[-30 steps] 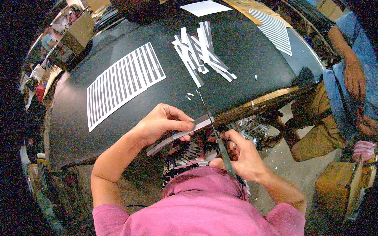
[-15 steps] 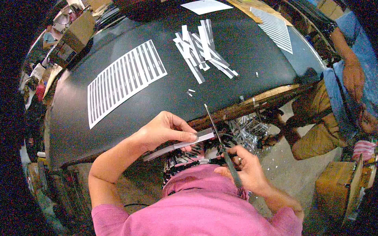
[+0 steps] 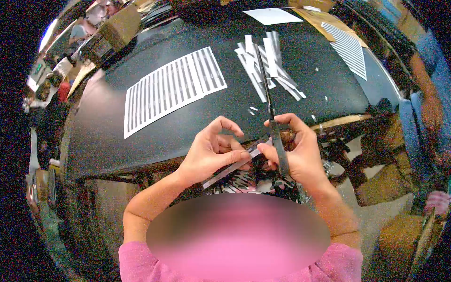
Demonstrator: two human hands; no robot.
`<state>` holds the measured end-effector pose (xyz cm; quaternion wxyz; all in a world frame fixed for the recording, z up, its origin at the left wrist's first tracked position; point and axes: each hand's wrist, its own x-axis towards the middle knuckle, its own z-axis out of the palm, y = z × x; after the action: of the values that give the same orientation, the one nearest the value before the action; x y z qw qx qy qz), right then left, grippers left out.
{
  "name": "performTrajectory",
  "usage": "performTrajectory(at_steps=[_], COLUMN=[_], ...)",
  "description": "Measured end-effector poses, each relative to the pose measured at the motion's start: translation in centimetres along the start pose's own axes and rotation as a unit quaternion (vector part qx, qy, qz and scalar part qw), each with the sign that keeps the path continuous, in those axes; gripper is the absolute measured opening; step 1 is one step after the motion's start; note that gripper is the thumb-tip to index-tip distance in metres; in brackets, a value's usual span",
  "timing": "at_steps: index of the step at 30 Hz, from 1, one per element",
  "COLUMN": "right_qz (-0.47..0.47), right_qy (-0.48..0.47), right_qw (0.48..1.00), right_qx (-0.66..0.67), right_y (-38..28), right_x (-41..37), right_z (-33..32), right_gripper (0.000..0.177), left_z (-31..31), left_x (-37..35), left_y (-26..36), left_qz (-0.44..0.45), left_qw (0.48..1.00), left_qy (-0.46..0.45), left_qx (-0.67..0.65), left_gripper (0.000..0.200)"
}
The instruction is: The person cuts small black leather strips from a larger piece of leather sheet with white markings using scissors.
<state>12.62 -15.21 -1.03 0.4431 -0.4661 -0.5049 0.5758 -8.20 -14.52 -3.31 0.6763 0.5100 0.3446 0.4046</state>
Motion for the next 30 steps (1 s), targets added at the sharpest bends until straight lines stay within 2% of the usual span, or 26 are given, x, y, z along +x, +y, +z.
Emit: performTrajectory(at_steps=[1, 2, 4, 6, 8, 11, 15, 18, 20, 22, 23, 25, 28, 30], right_qz=[0.0, -0.001, -0.001, -0.012, -0.015, 0.002, -0.001, 0.004, 0.012, -0.032, -0.031, -0.107, -0.085, 0.039], right_qy=[-0.011, -0.02, -0.034, -0.05, -0.053, -0.072, -0.082, -0.083, -0.084, -0.019, -0.024, 0.01, -0.076, -0.126], right_qw=[1.0, 1.0, 0.999, 0.997, 0.996, 0.994, 0.993, 0.992, 0.991, 0.989, 0.989, 0.977, 0.98, 0.98], right_qx=[-0.008, -0.015, -0.027, -0.063, -0.068, -0.082, -0.087, -0.095, -0.099, -0.141, -0.143, -0.182, -0.162, -0.145], right_y=[-0.3, -0.8, -1.8, -2.3, -2.7, -3.0, -3.1, -3.0, -2.8, -2.4, -2.3, -2.5, -2.3, -2.6], right_x=[0.4, 0.7, 1.2, 1.7, 2.1, 2.4, 2.7, 2.9, 3.0, 2.9, 2.6, 1.5, -1.1, -3.5], right_z=[0.1, 0.2, 0.3, 0.2, 0.4, 0.6, 0.7, 0.7, 0.7, 0.9, 0.7, -0.4, -2.4, -2.4], right_gripper=[0.044, 0.044, 0.044, 0.044, 0.045, 0.045, 0.046, 0.047, 0.048, 0.047, 0.047, 0.048, 0.063, 0.064], left_z=[-0.6, -1.1, -1.9, -2.6, -3.3, -3.9, -4.4, -4.4, -4.6, -5.0, -5.3, -5.6, -6.6, -7.1], left_x=[-0.2, -0.4, -0.7, -1.1, -1.2, -1.3, -1.3, -1.4, -1.2, -0.9, -0.8, -0.8, -0.6, -0.7], left_y=[0.4, 0.8, 1.5, 2.2, 2.1, 1.9, 1.6, 1.8, 1.7, 1.6, 1.6, 1.7, 1.7, 1.8], left_qz=[0.013, 0.015, 0.051, 0.033, 0.109, 0.125, 0.122, 0.107, 0.07, 0.062, 0.053, 0.05, 0.056, 0.045], left_qw=[0.999, 0.999, 0.985, 0.98, 0.96, 0.957, 0.959, 0.962, 0.973, 0.973, 0.971, 0.975, 0.973, 0.977], left_qy=[-0.026, -0.019, -0.099, -0.112, -0.151, -0.171, -0.186, -0.17, -0.176, -0.18, -0.187, -0.176, -0.161, -0.152], left_qx=[0.026, 0.028, 0.129, 0.159, 0.207, 0.2, 0.178, 0.185, 0.132, 0.133, 0.135, 0.128, 0.159, 0.145], left_gripper=[0.018, 0.018, 0.011, 0.013, 0.023, 0.03, 0.03, 0.032, 0.034, 0.034, 0.035, 0.036, 0.038, 0.038])
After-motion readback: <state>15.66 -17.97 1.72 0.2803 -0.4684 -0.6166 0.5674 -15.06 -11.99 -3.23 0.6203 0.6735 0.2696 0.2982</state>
